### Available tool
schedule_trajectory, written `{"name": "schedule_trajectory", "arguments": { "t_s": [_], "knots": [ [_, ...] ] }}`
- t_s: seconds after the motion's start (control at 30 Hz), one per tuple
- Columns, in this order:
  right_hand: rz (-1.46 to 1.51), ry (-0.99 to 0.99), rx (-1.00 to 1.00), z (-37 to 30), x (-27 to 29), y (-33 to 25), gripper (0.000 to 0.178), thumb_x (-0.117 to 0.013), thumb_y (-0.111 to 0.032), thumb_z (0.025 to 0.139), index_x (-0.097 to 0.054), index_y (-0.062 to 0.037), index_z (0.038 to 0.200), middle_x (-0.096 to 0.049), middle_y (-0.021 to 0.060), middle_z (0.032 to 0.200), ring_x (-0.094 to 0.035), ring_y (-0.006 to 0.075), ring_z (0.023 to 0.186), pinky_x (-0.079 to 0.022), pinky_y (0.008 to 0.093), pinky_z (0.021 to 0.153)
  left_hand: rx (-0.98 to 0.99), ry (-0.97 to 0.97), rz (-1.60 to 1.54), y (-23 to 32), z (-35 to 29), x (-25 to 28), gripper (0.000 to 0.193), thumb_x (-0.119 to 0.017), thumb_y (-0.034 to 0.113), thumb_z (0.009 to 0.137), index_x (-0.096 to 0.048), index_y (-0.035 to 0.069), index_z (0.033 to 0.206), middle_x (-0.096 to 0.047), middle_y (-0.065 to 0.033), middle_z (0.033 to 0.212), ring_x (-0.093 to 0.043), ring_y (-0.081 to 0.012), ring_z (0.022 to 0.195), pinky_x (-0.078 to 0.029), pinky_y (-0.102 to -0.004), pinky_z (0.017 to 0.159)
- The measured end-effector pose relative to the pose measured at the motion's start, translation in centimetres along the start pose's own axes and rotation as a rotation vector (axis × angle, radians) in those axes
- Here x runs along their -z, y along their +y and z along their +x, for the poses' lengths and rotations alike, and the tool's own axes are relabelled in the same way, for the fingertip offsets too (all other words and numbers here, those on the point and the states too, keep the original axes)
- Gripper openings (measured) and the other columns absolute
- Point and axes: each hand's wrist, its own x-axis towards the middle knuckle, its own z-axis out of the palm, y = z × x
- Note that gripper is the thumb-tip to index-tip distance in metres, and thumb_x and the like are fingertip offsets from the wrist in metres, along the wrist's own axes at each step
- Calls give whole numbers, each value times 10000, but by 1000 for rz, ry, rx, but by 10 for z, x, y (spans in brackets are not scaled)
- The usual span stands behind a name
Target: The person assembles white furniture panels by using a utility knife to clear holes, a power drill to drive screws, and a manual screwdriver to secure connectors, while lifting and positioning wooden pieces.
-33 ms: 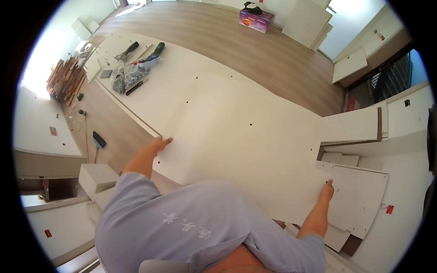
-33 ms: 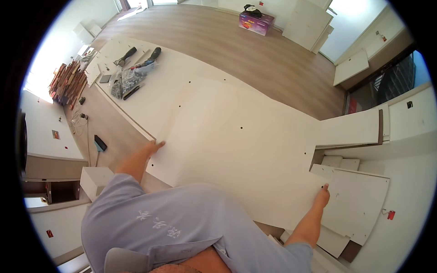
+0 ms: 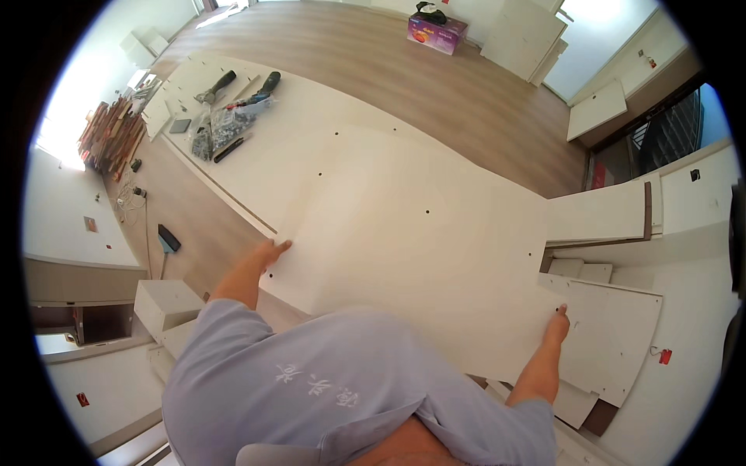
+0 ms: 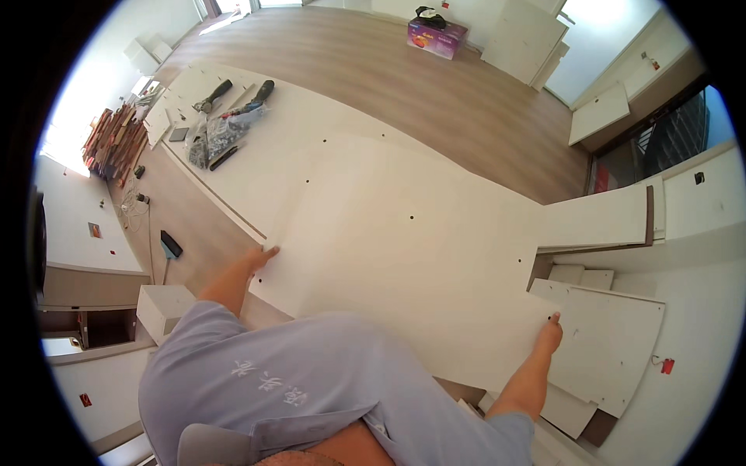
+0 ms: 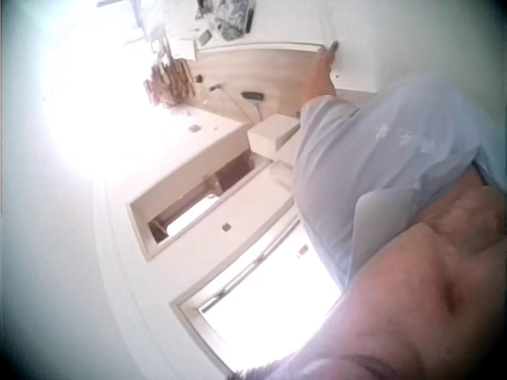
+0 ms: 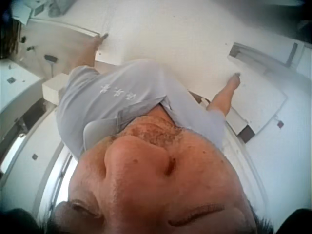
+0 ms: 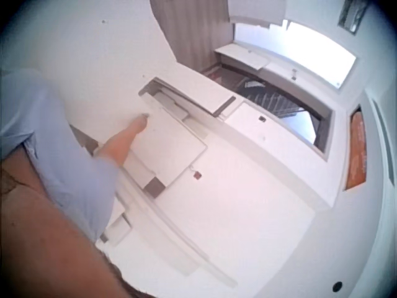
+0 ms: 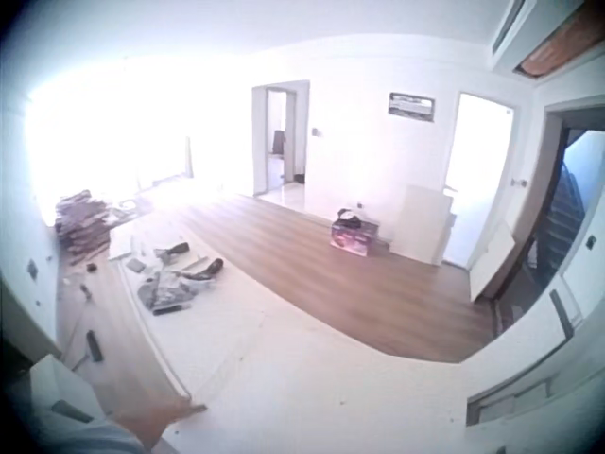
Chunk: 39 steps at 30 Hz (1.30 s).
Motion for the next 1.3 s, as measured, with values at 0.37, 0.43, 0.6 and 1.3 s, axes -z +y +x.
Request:
{"name": "schedule_trajectory", "arguments": {
  "t_s": [0.37,0.43,0.6,1.3],
  "knots": [
    [371,-149,-105,-23,-54,-8,659,-496,-500,1053,-652,116,1226,-699,233,1237,-662,353,1139,-499,422,980,151,-32,-110,-60,-24,38,806,-730,656,869,-602,-26,1280,-703,-166,990,-661,-256,797,-543,-482,690],
    [500,-240,-177,-27,-67,-6,620,-548,-456,1045,-613,107,1295,-662,205,1314,-635,323,1186,-482,406,1016,122,14,-134,-66,-6,43,788,-746,614,878,-595,-34,1300,-705,-180,996,-669,-266,813,-547,-477,710],
    [577,-323,-299,-80,-102,-30,585,-619,-347,1030,-529,77,1423,-582,167,1433,-575,293,1264,-438,407,1089,-83,350,85,-126,56,44,792,-764,526,893,-545,-74,1363,-718,-224,1041,-713,-311,896,-572,-468,771],
    [-336,-175,532,-287,-215,-212,872,-611,-479,986,-195,-101,1652,-115,164,1730,-93,376,1594,-160,598,1251,-184,26,834,-105,194,119,234,-679,221,929,-768,34,1039,-765,-141,974,-749,-315,890,-601,-467,769]
  ]
}}
